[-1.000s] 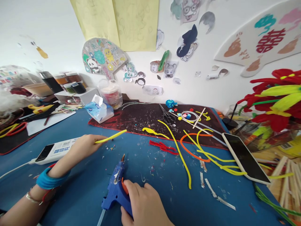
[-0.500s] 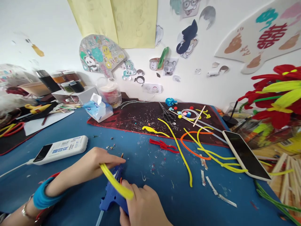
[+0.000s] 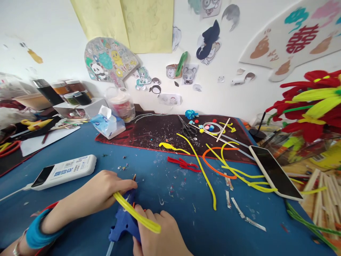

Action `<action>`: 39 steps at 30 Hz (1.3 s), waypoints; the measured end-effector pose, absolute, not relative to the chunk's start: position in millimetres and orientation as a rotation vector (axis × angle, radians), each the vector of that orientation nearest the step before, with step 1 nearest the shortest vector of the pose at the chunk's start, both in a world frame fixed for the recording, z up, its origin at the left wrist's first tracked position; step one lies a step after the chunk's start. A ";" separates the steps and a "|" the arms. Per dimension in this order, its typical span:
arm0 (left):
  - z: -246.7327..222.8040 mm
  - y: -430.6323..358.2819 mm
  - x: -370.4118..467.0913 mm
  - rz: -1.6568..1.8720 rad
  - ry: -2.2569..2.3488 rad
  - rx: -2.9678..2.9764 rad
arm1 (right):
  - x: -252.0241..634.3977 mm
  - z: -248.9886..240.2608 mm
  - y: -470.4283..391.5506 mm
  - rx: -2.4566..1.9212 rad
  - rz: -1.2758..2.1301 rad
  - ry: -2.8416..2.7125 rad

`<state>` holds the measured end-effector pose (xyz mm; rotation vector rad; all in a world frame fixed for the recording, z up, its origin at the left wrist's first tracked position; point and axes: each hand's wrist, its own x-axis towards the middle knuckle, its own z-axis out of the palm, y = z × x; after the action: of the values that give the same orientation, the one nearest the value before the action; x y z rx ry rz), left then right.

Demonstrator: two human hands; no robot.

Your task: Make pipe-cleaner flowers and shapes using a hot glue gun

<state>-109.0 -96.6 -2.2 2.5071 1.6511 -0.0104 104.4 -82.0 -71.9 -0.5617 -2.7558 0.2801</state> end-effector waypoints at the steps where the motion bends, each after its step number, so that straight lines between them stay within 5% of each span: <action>1: -1.8 -96.6 -108.4 -0.027 1.653 2.513 | 104.3 -72.0 -82.1 -0.558 0.259 -2.730; 12: -1.8 -97.6 -108.4 -0.092 1.694 2.537 | 103.0 -67.1 -82.0 -0.470 0.135 -2.637; 20: 5.0 -100.8 -117.8 0.385 1.695 2.417 | 104.6 -65.0 -80.6 -0.560 0.256 -2.783; 28: -3.6 -97.7 -114.1 0.380 1.671 2.251 | 104.8 -65.6 -82.2 -0.563 0.308 -2.783; 39: -4.0 -83.1 -154.1 0.636 2.206 1.786 | 110.0 -65.3 -80.6 -0.612 0.417 -2.815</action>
<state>-154.1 -83.1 -4.0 1.7859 2.2058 0.6357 110.0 -80.6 -65.3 -0.6118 -2.8154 0.4166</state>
